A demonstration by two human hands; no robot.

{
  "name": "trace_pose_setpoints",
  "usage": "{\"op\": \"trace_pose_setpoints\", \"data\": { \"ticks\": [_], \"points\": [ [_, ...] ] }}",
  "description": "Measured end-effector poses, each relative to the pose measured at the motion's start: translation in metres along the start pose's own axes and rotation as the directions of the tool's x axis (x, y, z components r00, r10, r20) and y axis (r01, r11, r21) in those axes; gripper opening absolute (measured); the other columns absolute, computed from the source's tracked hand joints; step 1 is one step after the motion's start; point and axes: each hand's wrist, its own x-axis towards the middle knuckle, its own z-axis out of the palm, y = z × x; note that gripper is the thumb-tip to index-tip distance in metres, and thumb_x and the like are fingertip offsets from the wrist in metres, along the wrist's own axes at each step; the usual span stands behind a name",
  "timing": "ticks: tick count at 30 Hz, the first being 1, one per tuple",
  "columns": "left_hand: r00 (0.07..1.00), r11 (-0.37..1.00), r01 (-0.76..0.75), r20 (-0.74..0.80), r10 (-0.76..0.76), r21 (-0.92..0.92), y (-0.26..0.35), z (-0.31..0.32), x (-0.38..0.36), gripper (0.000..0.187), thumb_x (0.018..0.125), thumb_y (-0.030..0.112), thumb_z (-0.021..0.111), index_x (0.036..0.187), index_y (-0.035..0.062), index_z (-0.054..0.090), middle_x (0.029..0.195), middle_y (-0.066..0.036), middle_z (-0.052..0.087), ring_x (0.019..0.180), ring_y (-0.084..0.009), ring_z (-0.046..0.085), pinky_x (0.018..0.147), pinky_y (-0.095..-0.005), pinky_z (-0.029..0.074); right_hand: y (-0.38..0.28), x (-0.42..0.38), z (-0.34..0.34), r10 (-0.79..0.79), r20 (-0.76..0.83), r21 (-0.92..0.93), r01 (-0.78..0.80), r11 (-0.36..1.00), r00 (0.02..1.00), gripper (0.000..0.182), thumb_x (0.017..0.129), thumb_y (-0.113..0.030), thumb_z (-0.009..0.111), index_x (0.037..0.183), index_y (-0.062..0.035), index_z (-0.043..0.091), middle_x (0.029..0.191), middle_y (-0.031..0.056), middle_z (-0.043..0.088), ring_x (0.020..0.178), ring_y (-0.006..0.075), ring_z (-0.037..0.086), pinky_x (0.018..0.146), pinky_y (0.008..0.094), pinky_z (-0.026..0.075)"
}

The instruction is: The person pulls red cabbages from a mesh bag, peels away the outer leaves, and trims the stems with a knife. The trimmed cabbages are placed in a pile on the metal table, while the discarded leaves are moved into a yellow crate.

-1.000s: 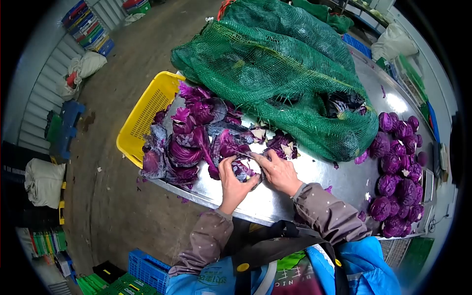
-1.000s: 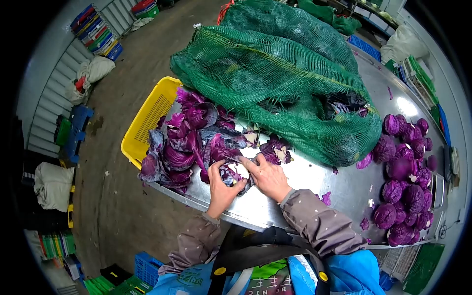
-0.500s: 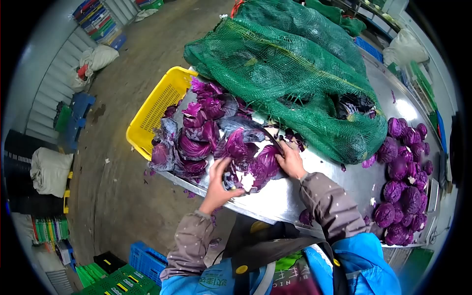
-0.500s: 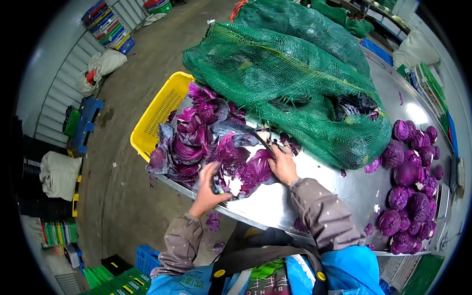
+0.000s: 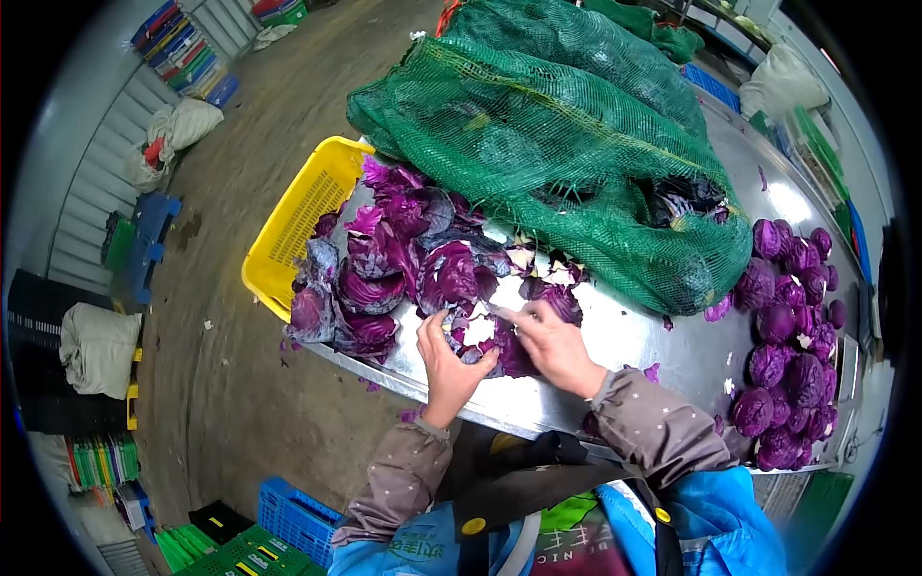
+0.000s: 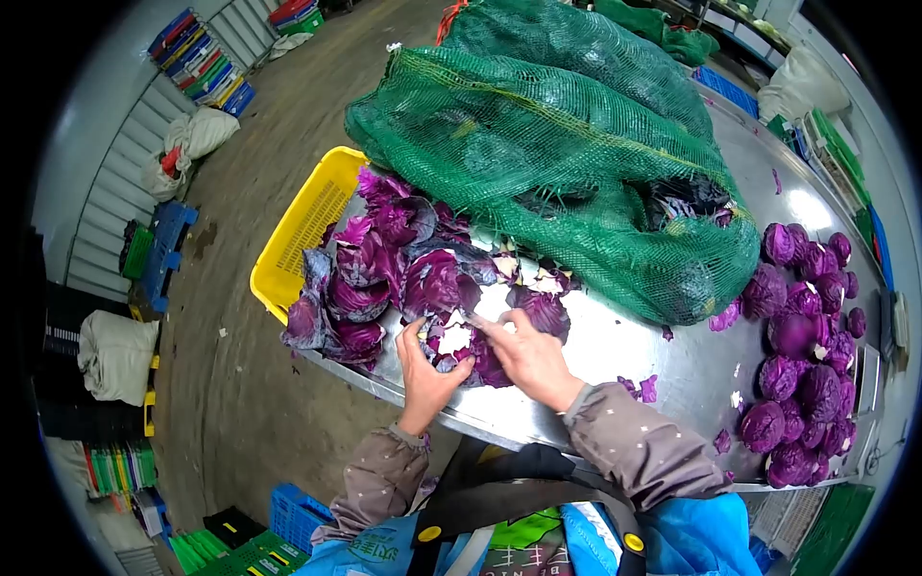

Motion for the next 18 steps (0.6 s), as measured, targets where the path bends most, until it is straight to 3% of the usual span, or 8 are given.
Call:
{"op": "trace_pose_setpoints", "data": {
  "ticks": [5,7,8,12,14,16,17,18],
  "points": [
    [1.0,1.0,-0.021,-0.019,0.022,0.016,-0.003,0.006,0.003,0.081,0.058,0.019,0.078,0.123,-0.0023,0.035,0.116,-0.021,0.036,0.112,-0.0375,0.036,0.097,-0.0476,0.031,0.011,0.03,0.012,0.033,0.066,-0.189,-0.019,0.982,0.997,0.045,0.087,-0.019,0.054,0.13,-0.0295,0.048,0.096,0.0154,0.052,0.058,0.0317,0.06,0.048,0.0427,0.049],
    [0.999,1.0,-0.024,0.027,0.024,0.011,0.0,0.002,0.005,0.081,0.058,0.018,0.078,0.124,-0.0019,0.035,0.116,-0.021,0.037,0.111,-0.0372,0.036,0.097,-0.0471,0.031,0.027,0.044,0.018,0.033,0.048,-0.213,-0.022,0.977,0.998,0.043,0.086,-0.019,0.054,0.128,-0.0279,0.05,0.09,0.0145,0.054,0.061,0.0328,0.061,0.052,0.043,0.05],
    [0.991,0.994,-0.111,0.071,0.109,0.02,0.0,0.0,0.007,0.08,0.058,0.018,0.077,0.124,-0.0012,0.036,0.118,-0.02,0.037,0.111,-0.0371,0.037,0.097,-0.047,0.031,0.036,0.05,0.021,0.03,0.037,-0.243,-0.02,0.97,0.999,0.043,0.086,-0.018,0.054,0.128,-0.0271,0.05,0.087,0.0143,0.055,0.063,0.0333,0.061,0.054,0.0432,0.05],
    [0.976,0.992,-0.097,0.186,0.11,-0.077,-0.013,-0.013,0.015,0.085,0.059,0.02,0.078,0.13,0.0024,0.034,0.122,-0.019,0.037,0.116,-0.0359,0.036,0.1,-0.0445,0.032,0.029,0.063,0.028,0.027,0.091,-0.094,-0.018,0.995,0.996,0.044,0.087,-0.024,0.054,0.131,-0.0246,0.046,0.088,0.0192,0.063,0.073,0.0375,0.063,0.064,0.0471,0.05],
    [0.93,0.982,-0.046,0.35,0.108,-0.181,-0.026,-0.035,0.022,0.094,0.06,0.022,0.078,0.138,0.0045,0.028,0.129,-0.019,0.035,0.121,-0.0342,0.037,0.103,-0.0401,0.032,0.031,0.06,0.029,0.232,0.273,0.048,-0.254,0.966,0.934,0.058,0.087,-0.039,0.056,0.138,-0.0218,0.035,0.088,0.0213,0.065,0.085,0.04,0.062,0.073,0.0476,0.048],
    [0.917,0.986,0.002,0.394,0.064,-0.165,-0.03,-0.049,0.02,0.096,0.06,0.021,0.078,0.139,0.0045,0.026,0.132,-0.02,0.034,0.124,-0.0346,0.036,0.104,-0.0399,0.031,0.023,0.05,0.03,0.203,0.234,0.271,-0.264,0.926,0.951,0.066,0.084,-0.046,0.06,0.138,-0.0196,0.033,0.089,0.0219,0.065,0.087,0.0408,0.062,0.078,0.0459,0.047],
    [0.919,0.985,0.021,0.391,0.049,-0.171,-0.034,-0.051,0.017,0.096,0.06,0.02,0.077,0.14,0.0045,0.025,0.133,-0.02,0.033,0.125,-0.035,0.035,0.105,-0.0401,0.031,0.015,0.043,0.022,0.192,0.297,0.332,-0.289,0.898,0.935,0.071,0.083,-0.037,0.065,0.14,-0.0124,0.031,0.103,0.0232,0.062,0.096,0.0344,0.063,0.085,0.0388,0.047],
    [0.92,0.985,0.023,0.388,0.044,-0.168,-0.033,-0.05,0.016,0.096,0.06,0.02,0.077,0.14,0.0045,0.025,0.133,-0.02,0.033,0.125,-0.035,0.035,0.105,-0.0401,0.031,0.006,0.037,0.019,0.151,0.244,0.237,-0.21,0.948,0.958,0.07,0.081,-0.037,0.067,0.138,-0.0116,0.034,0.093,0.0253,0.063,0.089,0.0347,0.064,0.08,0.0397,0.048]
  ]
}}
